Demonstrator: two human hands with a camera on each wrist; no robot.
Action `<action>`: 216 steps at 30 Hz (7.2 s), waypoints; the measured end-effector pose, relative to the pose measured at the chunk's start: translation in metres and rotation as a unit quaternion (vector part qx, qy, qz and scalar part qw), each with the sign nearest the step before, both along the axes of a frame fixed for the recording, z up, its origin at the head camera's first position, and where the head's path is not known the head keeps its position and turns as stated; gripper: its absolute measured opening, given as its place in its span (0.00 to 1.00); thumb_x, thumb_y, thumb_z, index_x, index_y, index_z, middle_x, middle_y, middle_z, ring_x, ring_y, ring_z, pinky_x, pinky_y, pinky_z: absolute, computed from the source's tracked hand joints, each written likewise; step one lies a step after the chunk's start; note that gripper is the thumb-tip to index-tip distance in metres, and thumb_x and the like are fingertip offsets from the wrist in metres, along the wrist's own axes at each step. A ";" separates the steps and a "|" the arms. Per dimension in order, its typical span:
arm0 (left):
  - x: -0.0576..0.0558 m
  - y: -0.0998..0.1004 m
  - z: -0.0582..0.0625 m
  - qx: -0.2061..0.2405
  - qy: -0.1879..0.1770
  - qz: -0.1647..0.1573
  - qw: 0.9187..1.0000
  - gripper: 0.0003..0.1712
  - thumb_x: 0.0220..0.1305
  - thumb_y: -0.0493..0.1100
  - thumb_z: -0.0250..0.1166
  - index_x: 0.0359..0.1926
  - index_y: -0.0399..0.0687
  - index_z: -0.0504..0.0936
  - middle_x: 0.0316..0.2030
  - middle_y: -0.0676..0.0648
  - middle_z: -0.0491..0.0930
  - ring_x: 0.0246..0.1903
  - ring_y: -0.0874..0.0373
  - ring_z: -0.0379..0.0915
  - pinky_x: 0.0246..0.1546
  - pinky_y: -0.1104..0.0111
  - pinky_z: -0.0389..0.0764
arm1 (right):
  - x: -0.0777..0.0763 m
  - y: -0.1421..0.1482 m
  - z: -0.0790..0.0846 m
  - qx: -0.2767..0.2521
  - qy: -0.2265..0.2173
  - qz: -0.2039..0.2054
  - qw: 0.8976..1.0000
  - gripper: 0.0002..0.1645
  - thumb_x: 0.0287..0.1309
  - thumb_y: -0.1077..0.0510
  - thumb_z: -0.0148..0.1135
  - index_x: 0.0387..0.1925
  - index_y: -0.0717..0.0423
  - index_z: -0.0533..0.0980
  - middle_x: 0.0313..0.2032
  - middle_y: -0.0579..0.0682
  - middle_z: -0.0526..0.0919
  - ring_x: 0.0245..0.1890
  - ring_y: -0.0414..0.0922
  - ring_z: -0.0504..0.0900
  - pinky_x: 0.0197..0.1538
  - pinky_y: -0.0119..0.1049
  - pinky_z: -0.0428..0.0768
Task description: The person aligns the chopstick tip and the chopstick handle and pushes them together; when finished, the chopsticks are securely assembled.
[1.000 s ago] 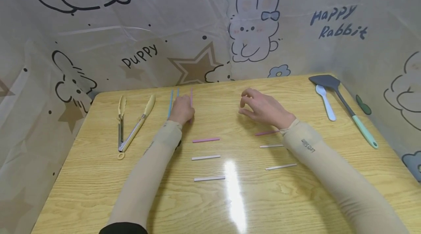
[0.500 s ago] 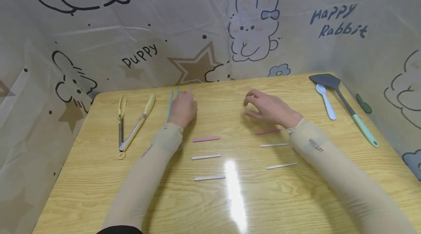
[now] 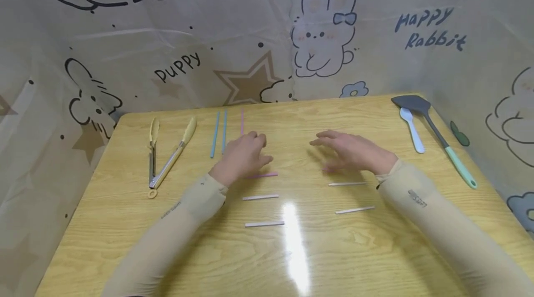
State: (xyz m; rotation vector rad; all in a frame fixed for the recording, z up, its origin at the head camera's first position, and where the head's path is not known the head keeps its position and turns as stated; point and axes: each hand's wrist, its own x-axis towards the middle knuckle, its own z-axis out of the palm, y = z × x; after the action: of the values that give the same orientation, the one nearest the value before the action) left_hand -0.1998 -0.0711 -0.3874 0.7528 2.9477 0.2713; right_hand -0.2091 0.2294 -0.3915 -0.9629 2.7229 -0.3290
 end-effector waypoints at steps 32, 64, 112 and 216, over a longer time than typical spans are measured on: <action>0.024 0.014 -0.028 -0.034 -0.016 -0.065 0.997 0.03 0.64 0.34 0.64 0.33 0.42 0.80 0.28 0.48 0.74 0.27 0.57 0.73 0.22 0.69 0.78 | 0.015 0.010 -0.017 0.036 0.089 -0.024 0.995 0.03 0.52 0.54 0.76 0.29 0.46 0.87 0.30 0.42 0.83 0.29 0.41 0.80 0.31 0.44 0.82; 0.026 0.014 -0.031 -0.063 0.039 -0.108 0.991 0.07 0.68 0.40 0.65 0.35 0.39 0.82 0.29 0.46 0.78 0.27 0.57 0.75 0.27 0.67 0.80 | 0.014 0.014 -0.026 -0.010 0.125 -0.001 0.992 0.12 0.65 0.55 0.64 0.25 0.50 0.74 0.21 0.39 0.72 0.19 0.37 0.68 0.23 0.35 0.73; 0.012 0.023 -0.019 0.156 0.147 -0.173 0.961 0.08 0.71 0.31 0.57 0.47 0.34 0.79 0.39 0.44 0.77 0.42 0.54 0.76 0.44 0.71 0.79 | 0.007 -0.023 0.007 -0.118 0.114 0.062 0.984 0.03 0.63 0.65 0.64 0.37 0.55 0.80 0.31 0.42 0.80 0.25 0.36 0.73 0.28 0.31 0.76; 0.012 0.033 -0.013 0.131 0.146 -0.136 0.971 0.20 0.51 0.16 0.62 0.46 0.30 0.81 0.38 0.41 0.76 0.40 0.51 0.74 0.43 0.71 0.79 | 0.006 -0.045 0.018 -0.063 0.195 0.079 0.976 0.07 0.62 0.70 0.63 0.30 0.59 0.80 0.27 0.49 0.82 0.21 0.39 0.75 0.23 0.30 0.76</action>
State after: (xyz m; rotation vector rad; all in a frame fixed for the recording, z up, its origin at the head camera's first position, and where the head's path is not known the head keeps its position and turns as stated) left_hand -0.1874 -0.0379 -0.4002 1.3230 3.0560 0.5813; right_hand -0.2029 0.1841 -0.3734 -1.4014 2.9699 -0.3140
